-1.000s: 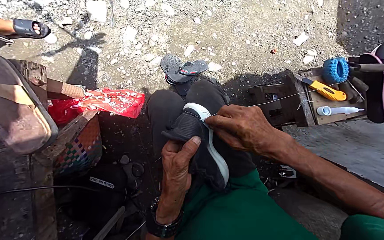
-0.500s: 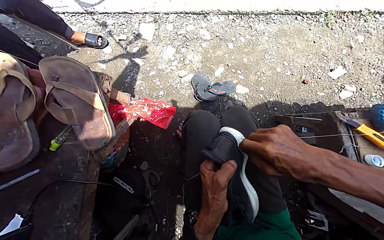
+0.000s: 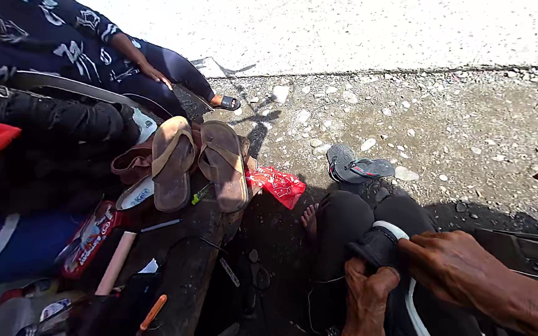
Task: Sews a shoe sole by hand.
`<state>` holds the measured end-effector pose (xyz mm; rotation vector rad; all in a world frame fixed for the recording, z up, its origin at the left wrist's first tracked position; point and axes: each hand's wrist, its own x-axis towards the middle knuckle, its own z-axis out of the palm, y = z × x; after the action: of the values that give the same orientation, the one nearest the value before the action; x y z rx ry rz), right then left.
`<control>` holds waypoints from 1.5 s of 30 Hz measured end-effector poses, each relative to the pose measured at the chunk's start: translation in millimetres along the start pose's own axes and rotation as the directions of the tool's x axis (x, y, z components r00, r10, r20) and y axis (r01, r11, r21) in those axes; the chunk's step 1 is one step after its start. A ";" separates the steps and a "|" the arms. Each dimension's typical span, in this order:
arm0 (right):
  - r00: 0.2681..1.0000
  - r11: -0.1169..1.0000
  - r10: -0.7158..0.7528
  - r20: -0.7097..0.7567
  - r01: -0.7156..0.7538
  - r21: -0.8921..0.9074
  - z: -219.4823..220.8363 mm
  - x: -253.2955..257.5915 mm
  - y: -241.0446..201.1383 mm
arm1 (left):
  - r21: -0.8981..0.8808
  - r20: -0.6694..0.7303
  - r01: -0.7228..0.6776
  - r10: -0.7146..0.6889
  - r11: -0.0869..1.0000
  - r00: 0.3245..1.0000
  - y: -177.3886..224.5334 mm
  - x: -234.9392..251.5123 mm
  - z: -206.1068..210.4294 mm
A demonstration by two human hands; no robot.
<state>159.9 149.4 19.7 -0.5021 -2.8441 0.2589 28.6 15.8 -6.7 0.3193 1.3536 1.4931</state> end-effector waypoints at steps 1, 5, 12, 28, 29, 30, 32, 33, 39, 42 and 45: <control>1.000 1.000 -0.008 0.000 0.008 -0.005 0.9 1.4 -0.7 | 0.007 -0.001 0.000 0.000 1.000 1.000 0.6 -0.9 0.8; 0.995 1.000 0.001 0.099 -0.001 -0.005 -6.3 7.5 -3.5 | 0.008 0.010 0.034 -0.034 0.999 0.999 7.9 -5.1 1.0; 0.982 0.999 0.029 0.185 -0.033 0.019 -19.4 -11.2 -3.0 | 0.595 0.301 -0.189 0.002 0.781 0.954 50.5 -15.9 -48.6; 0.992 1.000 0.018 0.123 -0.018 0.003 -9.0 -21.9 -2.9 | 0.592 0.445 -0.403 0.134 0.699 0.885 29.1 -5.5 -40.9; 0.992 1.000 0.009 0.122 -0.010 0.007 -8.6 -21.3 -1.9 | 0.654 0.415 -0.388 0.122 0.649 0.902 29.2 -8.6 -31.1; 0.992 1.000 0.002 0.126 -0.004 0.017 -8.5 -20.4 -0.2 | 0.694 0.376 -0.356 0.107 0.625 0.921 27.8 -9.1 -23.3; 0.991 0.999 -0.001 0.137 -0.004 0.034 -8.8 -19.7 2.3 | 0.736 0.291 -0.291 0.102 0.611 0.951 24.3 -7.6 -12.6; 0.992 1.000 -0.011 0.123 0.007 0.029 -8.0 -18.9 3.0 | 0.745 0.250 -0.262 0.108 0.614 0.962 23.6 -7.1 -9.5; 0.967 0.994 -0.005 0.257 -0.023 0.107 -18.4 -9.5 3.1 | 0.585 0.037 -0.267 0.303 0.766 0.952 -6.9 -8.6 -1.3; 0.959 0.991 -0.020 0.284 -0.019 0.134 -19.4 -6.5 2.8 | 0.582 0.039 -0.299 0.341 0.756 0.939 -10.2 -9.1 -3.5; 0.945 0.988 0.008 0.328 -0.059 0.145 -20.6 -10.6 7.6 | 0.587 0.113 -0.330 0.329 0.739 0.937 -9.7 -6.2 -1.7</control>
<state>177.4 155.3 35.6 -0.5186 -3.1007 0.6165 34.8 8.1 -12.7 1.0158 1.8240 1.2938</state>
